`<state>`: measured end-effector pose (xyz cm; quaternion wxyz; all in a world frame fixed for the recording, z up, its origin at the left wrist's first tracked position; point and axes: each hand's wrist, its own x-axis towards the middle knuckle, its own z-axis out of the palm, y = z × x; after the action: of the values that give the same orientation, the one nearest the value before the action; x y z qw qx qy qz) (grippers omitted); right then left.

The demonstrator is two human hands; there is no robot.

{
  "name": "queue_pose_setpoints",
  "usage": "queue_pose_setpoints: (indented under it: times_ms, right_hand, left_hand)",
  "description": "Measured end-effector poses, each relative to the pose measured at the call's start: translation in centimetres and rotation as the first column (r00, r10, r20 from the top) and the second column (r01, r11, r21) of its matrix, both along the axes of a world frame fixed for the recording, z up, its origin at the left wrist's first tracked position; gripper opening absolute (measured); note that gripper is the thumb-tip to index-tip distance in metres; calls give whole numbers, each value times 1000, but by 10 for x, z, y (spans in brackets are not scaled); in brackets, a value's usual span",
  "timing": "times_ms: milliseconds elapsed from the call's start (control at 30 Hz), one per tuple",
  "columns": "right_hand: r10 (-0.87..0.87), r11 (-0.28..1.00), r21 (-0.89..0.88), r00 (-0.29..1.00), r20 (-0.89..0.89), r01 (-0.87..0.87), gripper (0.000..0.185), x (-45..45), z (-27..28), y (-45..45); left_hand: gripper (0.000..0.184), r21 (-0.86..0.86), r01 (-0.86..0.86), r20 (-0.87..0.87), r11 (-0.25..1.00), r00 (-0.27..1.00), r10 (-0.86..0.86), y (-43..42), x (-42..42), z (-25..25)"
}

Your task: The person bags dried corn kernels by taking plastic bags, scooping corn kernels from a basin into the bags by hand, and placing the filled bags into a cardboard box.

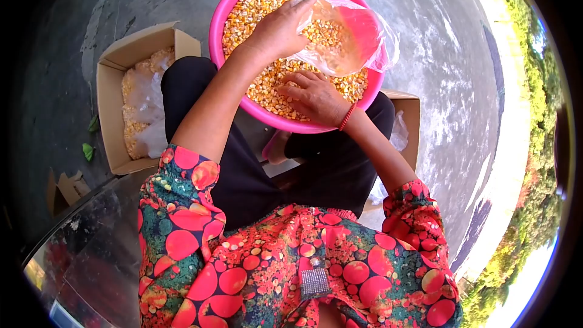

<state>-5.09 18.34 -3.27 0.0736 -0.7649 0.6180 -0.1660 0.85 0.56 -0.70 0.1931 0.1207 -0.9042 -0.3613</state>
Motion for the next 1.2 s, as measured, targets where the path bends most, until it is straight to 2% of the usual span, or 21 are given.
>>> queue_pose_setpoints:
  times_ms: [67, 167, 400, 467, 500, 567, 600, 633, 667, 733, 800, 867, 933, 967, 1033, 1067, 1167, 1200]
  right_hand:
    - [-8, 982, 191, 999, 46, -1, 20, -6, -3, 2]
    - [-4, 969, 246, 999, 39, -6, 13, -15, 1, 6]
    - [-102, 967, 245, 990, 96, 76, 14, -23, -14, 0]
    - [-170, 982, 126, 957, 236, 143, 17, -24, -17, -3]
    - [-168, 982, 127, 957, 236, 141, 17, -22, -12, -5]
    - [-220, 973, 174, 816, 534, 149, 25, -19, 1, -7]
    - [-220, 973, 174, 816, 534, 148, 25, -18, 15, -6]
    - [-368, 925, 350, 589, 720, 150, 25, -19, 34, -6]
    - [-510, 856, 508, 304, 804, 93, 26, -20, 52, -8]
    - [-417, 897, 374, 168, 893, 236, 26, -20, 81, -16]
    - [-250, 935, 213, 100, 963, 284, 25, -38, 90, -25]
    - [-216, 878, 132, 136, 967, 461, 24, -47, 93, -40]
    - [-283, 837, 38, 372, 884, 546, 24, -54, 89, -51]
    - [-283, 836, 38, 372, 884, 547, 24, -61, 79, -54]
    - [-293, 848, -199, 749, 594, 490, 25, -73, 60, -56]
    - [-293, 850, -198, 750, 593, 488, 25, -75, 58, -51]
    - [-387, 902, 193, 525, 758, 387, 23, -53, 77, -24]
    - [-436, 899, 310, 566, 700, 310, 23, -53, 75, -14]
  left_hand:
    - [65, -33, -7, -31, 999, 1000, 6, -2, -1, -3]
    - [64, -9, -14, -12, 1000, 1000, 14, -6, 0, -2]
    - [66, 0, -29, -41, 1000, 999, 29, -4, -2, -3]
    - [66, 2, -32, -48, 999, 998, 32, -5, -1, -5]
    - [66, 2, -34, -48, 999, 998, 34, -7, -2, -7]
    - [65, 13, -19, -37, 1000, 999, 20, -9, -5, -11]
    - [65, 13, -20, -38, 1000, 999, 20, -9, -5, -11]
    - [65, 11, -27, -54, 1000, 998, 27, -8, -4, -10]
    - [66, 9, -33, -71, 999, 997, 34, -7, -3, -10]
    - [66, -4, -40, -57, 999, 998, 39, -6, -3, -10]
    - [67, -19, -44, -43, 999, 998, 43, -3, -3, -7]
    - [67, -7, -64, 20, 998, 998, 64, -1, -2, -3]
    - [67, 0, -66, 18, 998, 998, 66, -2, -2, -3]
    - [67, 9, -67, 18, 998, 998, 67, -2, -2, -3]
    - [67, 21, -61, 1, 998, 998, 61, -2, -1, -2]
    - [67, 33, -57, -15, 998, 998, 58, -3, -1, -1]
    - [67, -7, -43, -36, 999, 998, 43, -6, -1, -5]
    - [67, -6, -43, -38, 999, 998, 43, -6, -1, -5]
